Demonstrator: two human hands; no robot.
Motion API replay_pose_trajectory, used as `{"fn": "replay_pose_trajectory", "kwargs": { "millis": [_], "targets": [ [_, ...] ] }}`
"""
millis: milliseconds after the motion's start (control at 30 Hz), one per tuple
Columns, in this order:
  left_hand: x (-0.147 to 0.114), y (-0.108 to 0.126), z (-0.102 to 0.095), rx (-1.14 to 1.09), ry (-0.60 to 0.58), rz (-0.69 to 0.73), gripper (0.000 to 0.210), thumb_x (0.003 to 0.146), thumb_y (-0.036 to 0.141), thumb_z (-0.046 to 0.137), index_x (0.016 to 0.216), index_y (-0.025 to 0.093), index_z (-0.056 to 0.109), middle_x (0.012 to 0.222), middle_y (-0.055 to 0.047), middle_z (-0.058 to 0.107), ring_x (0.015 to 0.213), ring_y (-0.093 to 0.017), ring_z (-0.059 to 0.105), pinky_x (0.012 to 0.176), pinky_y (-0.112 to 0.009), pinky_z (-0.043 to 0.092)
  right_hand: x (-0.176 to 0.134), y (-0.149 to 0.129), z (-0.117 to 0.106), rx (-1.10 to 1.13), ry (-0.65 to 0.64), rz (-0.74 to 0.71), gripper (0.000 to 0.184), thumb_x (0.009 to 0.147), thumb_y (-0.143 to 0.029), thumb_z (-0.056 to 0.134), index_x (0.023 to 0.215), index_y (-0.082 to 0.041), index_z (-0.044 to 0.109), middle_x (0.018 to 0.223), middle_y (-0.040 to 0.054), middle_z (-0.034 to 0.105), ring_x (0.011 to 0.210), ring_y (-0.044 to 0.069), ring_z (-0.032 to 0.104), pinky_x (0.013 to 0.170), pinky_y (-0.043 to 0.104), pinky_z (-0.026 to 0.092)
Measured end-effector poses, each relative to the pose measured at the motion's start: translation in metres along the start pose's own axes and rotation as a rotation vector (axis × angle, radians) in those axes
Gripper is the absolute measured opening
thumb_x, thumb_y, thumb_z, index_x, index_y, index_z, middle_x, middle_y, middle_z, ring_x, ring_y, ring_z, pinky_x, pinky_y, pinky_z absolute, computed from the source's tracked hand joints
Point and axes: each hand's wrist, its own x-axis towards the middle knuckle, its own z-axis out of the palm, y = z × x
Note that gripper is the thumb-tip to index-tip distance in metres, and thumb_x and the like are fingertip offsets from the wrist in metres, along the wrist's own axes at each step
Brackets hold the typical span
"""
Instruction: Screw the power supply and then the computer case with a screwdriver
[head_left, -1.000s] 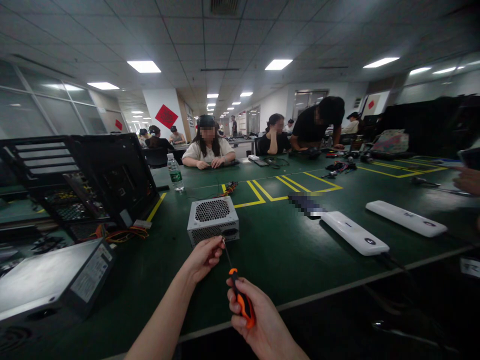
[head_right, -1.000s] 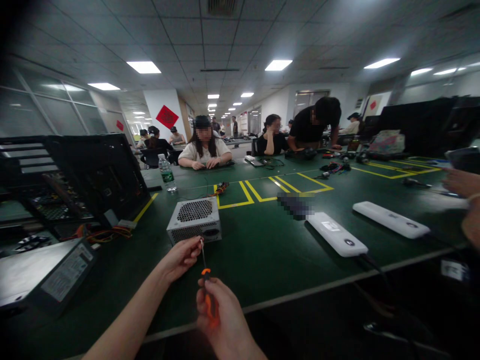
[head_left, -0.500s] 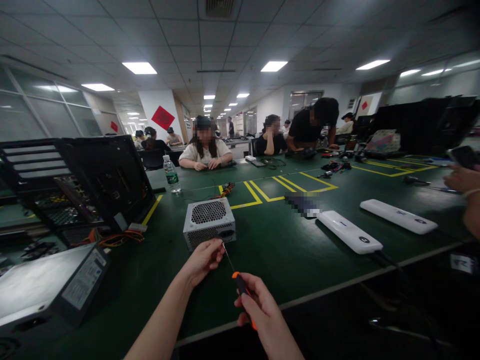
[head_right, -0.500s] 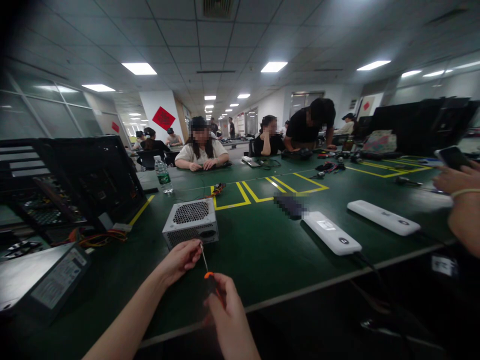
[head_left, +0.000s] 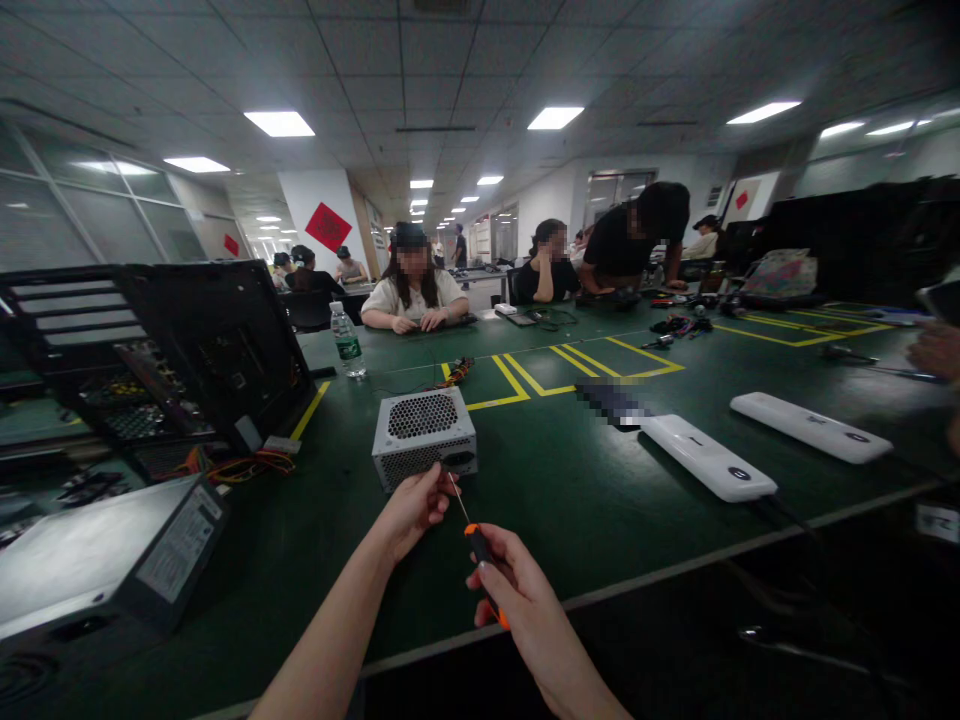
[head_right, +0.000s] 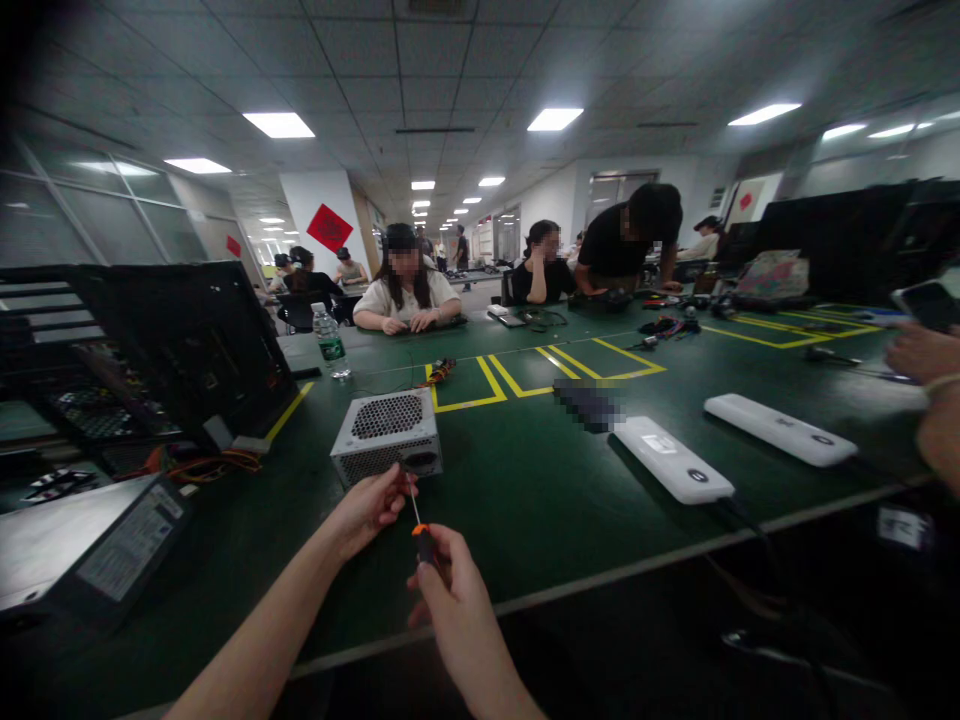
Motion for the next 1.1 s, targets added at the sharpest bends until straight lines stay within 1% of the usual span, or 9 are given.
{"fn": "replay_pose_trajectory", "kwargs": {
  "millis": [133,233,367,433,533,733,1000,1100],
  "targets": [
    [0.000,0.000,-0.001,-0.021,-0.015,0.005,0.026,0.076,0.034,0.053,0.078,0.009,0.054,0.069,-0.004,0.053,0.044,-0.002,0.037,0.035,-0.012,0.019,0.000,0.003,0.000,-0.059,-0.027,-0.018,0.036,0.072,-0.029,0.054,0.106,-0.018,0.047,0.099,0.0065,0.050,0.073,0.014,0.052,0.048,0.023,0.044],
    [0.000,0.000,-0.002,-0.032,-0.031,0.017,0.022,0.074,0.031,0.056,0.076,0.009,0.053,0.068,-0.002,0.051,0.044,-0.001,0.037,0.034,-0.012,0.018,0.000,0.003,0.000,-0.073,-0.045,-0.009,0.036,0.072,-0.028,0.053,0.106,-0.018,0.047,0.100,0.0070,0.049,0.073,0.014,0.052,0.049,0.024,0.044],
    [0.001,-0.002,-0.003,-0.051,-0.029,0.018,0.019,0.076,0.028,0.053,0.078,0.009,0.052,0.067,-0.002,0.051,0.044,-0.001,0.037,0.035,-0.012,0.018,0.002,0.002,-0.001,-0.065,-0.037,0.007,0.036,0.071,-0.027,0.053,0.105,-0.018,0.047,0.099,0.0063,0.050,0.074,0.014,0.052,0.050,0.024,0.044],
    [0.002,-0.003,-0.003,-0.059,-0.005,0.018,0.016,0.077,0.024,0.051,0.081,0.009,0.053,0.068,-0.004,0.053,0.044,-0.002,0.038,0.035,-0.012,0.019,0.005,0.002,-0.001,-0.068,-0.040,0.013,0.035,0.072,-0.026,0.051,0.106,-0.017,0.046,0.098,0.0061,0.050,0.073,0.014,0.052,0.050,0.024,0.044],
    [0.003,-0.003,-0.003,-0.059,0.030,0.017,0.014,0.077,0.019,0.050,0.086,0.008,0.054,0.076,-0.008,0.058,0.045,-0.003,0.040,0.035,-0.014,0.022,0.010,0.002,-0.001,-0.068,-0.049,0.018,0.035,0.072,-0.024,0.050,0.106,-0.016,0.046,0.095,0.0059,0.050,0.073,0.014,0.052,0.051,0.024,0.044],
    [0.004,-0.002,-0.002,-0.042,0.022,0.016,0.017,0.076,0.013,0.048,0.090,0.007,0.055,0.091,-0.014,0.061,0.045,-0.003,0.042,0.036,-0.015,0.026,0.016,0.003,0.001,-0.041,-0.034,0.029,0.035,0.071,-0.025,0.050,0.105,-0.015,0.045,0.096,0.0065,0.049,0.074,0.014,0.051,0.052,0.024,0.043],
    [0.005,-0.005,-0.006,-0.072,0.015,0.061,0.017,0.073,0.012,0.051,0.089,0.007,0.057,0.096,-0.016,0.060,0.046,-0.002,0.042,0.036,-0.014,0.027,0.018,0.004,0.001,0.002,-0.012,0.044,0.038,0.068,-0.028,0.056,0.103,-0.016,0.048,0.093,0.0061,0.051,0.073,0.014,0.052,0.052,0.025,0.043],
    [0.004,-0.006,-0.006,-0.082,0.016,0.054,0.018,0.073,0.012,0.052,0.089,0.007,0.057,0.098,-0.016,0.060,0.047,-0.002,0.042,0.037,-0.013,0.028,0.018,0.003,0.002,0.031,0.001,0.039,0.038,0.066,-0.029,0.058,0.101,-0.017,0.050,0.091,0.0054,0.052,0.072,0.014,0.053,0.052,0.025,0.043]
  ]
}}
